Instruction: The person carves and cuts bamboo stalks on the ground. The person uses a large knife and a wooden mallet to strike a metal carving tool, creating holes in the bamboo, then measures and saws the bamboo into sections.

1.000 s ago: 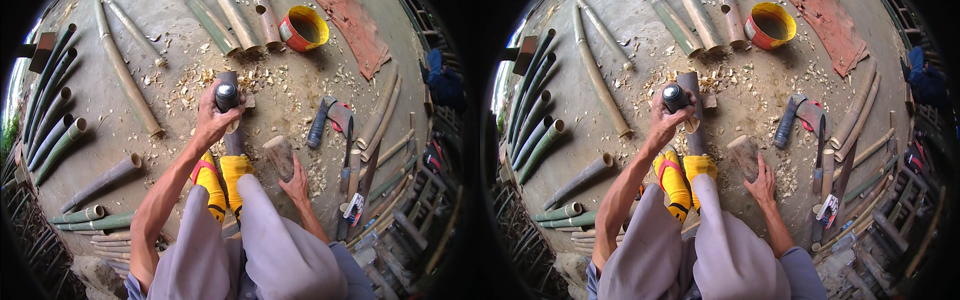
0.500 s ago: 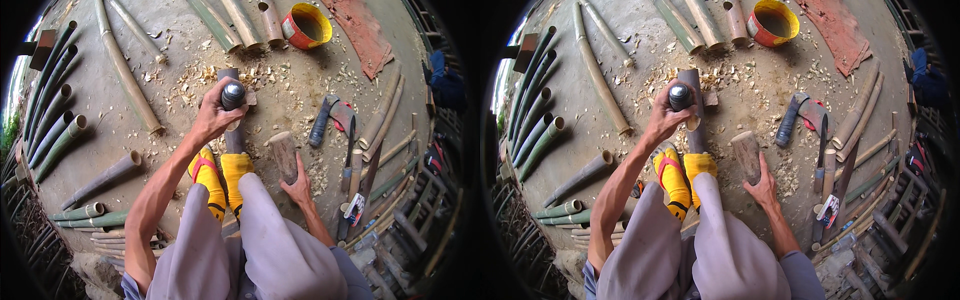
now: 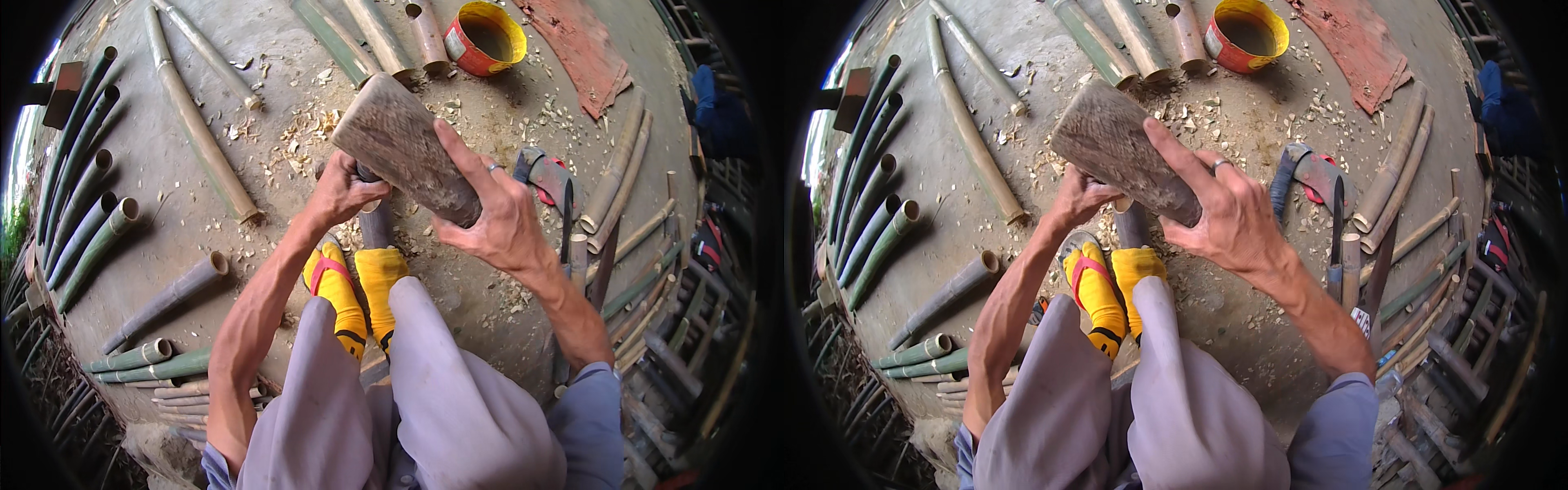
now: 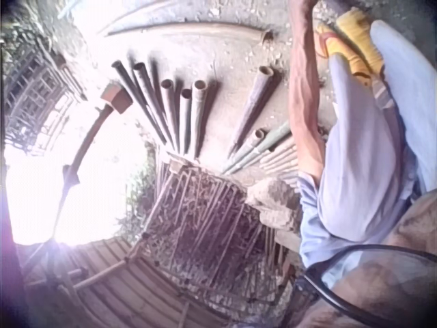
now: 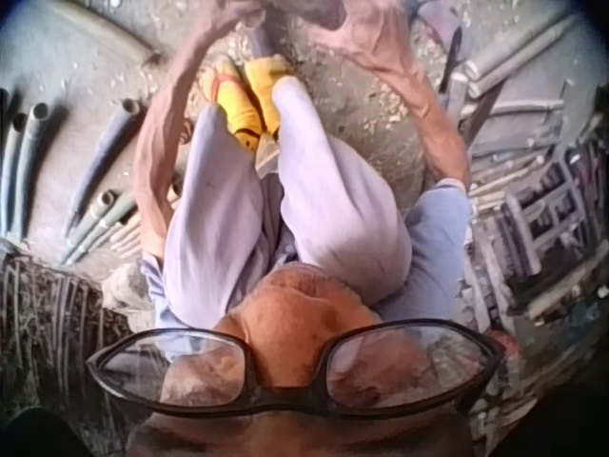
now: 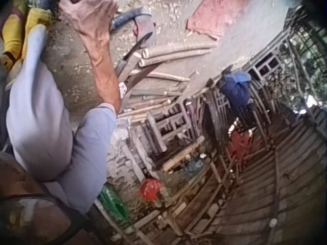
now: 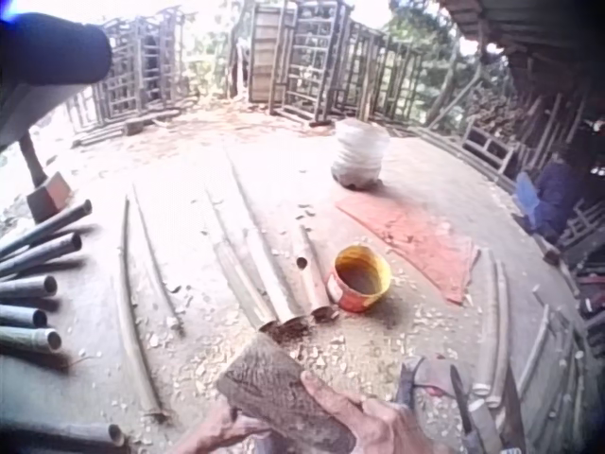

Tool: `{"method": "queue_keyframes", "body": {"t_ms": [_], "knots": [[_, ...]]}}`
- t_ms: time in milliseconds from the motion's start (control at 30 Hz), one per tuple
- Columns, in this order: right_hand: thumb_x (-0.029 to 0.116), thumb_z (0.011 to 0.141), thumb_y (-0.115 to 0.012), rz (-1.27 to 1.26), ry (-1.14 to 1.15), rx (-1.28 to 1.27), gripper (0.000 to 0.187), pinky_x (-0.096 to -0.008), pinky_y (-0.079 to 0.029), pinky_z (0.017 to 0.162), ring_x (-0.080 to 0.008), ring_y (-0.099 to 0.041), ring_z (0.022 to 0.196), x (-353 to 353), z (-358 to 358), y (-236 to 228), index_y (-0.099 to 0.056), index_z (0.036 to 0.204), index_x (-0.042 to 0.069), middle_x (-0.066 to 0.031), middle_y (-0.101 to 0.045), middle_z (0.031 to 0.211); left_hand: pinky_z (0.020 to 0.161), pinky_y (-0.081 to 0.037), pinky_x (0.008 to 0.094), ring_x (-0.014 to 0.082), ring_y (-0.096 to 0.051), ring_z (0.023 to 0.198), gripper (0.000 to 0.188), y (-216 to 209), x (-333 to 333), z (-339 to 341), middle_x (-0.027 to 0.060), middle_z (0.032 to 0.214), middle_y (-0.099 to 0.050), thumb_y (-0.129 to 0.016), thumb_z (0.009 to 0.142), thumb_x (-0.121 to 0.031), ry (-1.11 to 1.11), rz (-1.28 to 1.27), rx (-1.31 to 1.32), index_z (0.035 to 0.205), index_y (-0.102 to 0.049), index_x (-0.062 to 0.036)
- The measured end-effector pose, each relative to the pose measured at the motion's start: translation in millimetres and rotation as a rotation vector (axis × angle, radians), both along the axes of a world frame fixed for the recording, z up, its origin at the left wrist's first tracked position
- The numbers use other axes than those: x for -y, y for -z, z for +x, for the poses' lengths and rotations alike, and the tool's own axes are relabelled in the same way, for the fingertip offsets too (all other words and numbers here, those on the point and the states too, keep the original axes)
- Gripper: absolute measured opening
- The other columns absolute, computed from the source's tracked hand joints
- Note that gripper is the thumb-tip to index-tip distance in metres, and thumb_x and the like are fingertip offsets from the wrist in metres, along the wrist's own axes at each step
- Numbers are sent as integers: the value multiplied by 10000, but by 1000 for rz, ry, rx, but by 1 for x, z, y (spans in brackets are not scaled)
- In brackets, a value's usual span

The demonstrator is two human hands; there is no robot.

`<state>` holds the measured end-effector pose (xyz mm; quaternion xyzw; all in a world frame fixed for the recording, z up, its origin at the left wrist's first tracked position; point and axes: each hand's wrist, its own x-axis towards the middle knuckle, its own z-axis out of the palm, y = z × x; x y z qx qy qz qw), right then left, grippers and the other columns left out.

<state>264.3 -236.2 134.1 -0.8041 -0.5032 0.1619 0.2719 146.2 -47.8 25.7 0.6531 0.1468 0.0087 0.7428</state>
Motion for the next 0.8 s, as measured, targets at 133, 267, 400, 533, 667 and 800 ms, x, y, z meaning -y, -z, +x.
{"method": "queue_keyframes", "body": {"t_ms": [133,267,400,533,667,800], "knots": [[107,631,-781,291,14,-74,963,-375,-568,788,-319,-669,885,-4,1,-12,-328,1478,171,-203,-607,1170,679,-473,234,63,-558,754,240,3,1,-2,-25,861,-631,-682,743,-47,-71,29,129,978,-634,-41],[73,613,-773,-91,-49,102,979,-359,-541,866,-323,-652,1004,-4,-8,-7,-326,1479,165,-184,-582,1264,650,-474,239,70,-568,741,234,2,0,-9,-11,845,-639,-696,747,-51,-40,-11,5,974,-645,-27],[85,631,-769,-31,-129,26,958,-360,-557,803,-311,-671,896,-15,1,-35,-330,1478,168,-192,-602,1214,635,-476,251,82,-579,725,244,3,0,-18,9,838,-647,-704,758,-45,-158,13,9,994,-647,-20],[94,647,-765,266,-50,-4,966,-366,-564,781,-300,-668,832,-15,-6,-14,-302,1490,184,-192,-621,1142,719,-506,302,143,-609,835,317,11,-1,-23,50,946,-667,-725,770,-70,-32,155,-43,1070,-638,-22],[135,628,-778,-73,-179,139,970,-401,-562,757,-306,-663,806,-27,-8,-17,-329,1479,254,-195,-626,1079,832,-516,372,203,-606,992,393,20,-8,-32,81,1048,-669,-774,779,-150,-124,111,-27,1117,-628,-13],[132,630,-769,188,-162,64,941,-398,-560,754,-309,-664,808,-32,-4,-22,-356,1468,240,-191,-633,1079,875,-499,374,213,-597,1023,399,28,-9,-43,96,1108,-652,-767,793,-173,-95,362,-7,1127,-625,-9]]}}
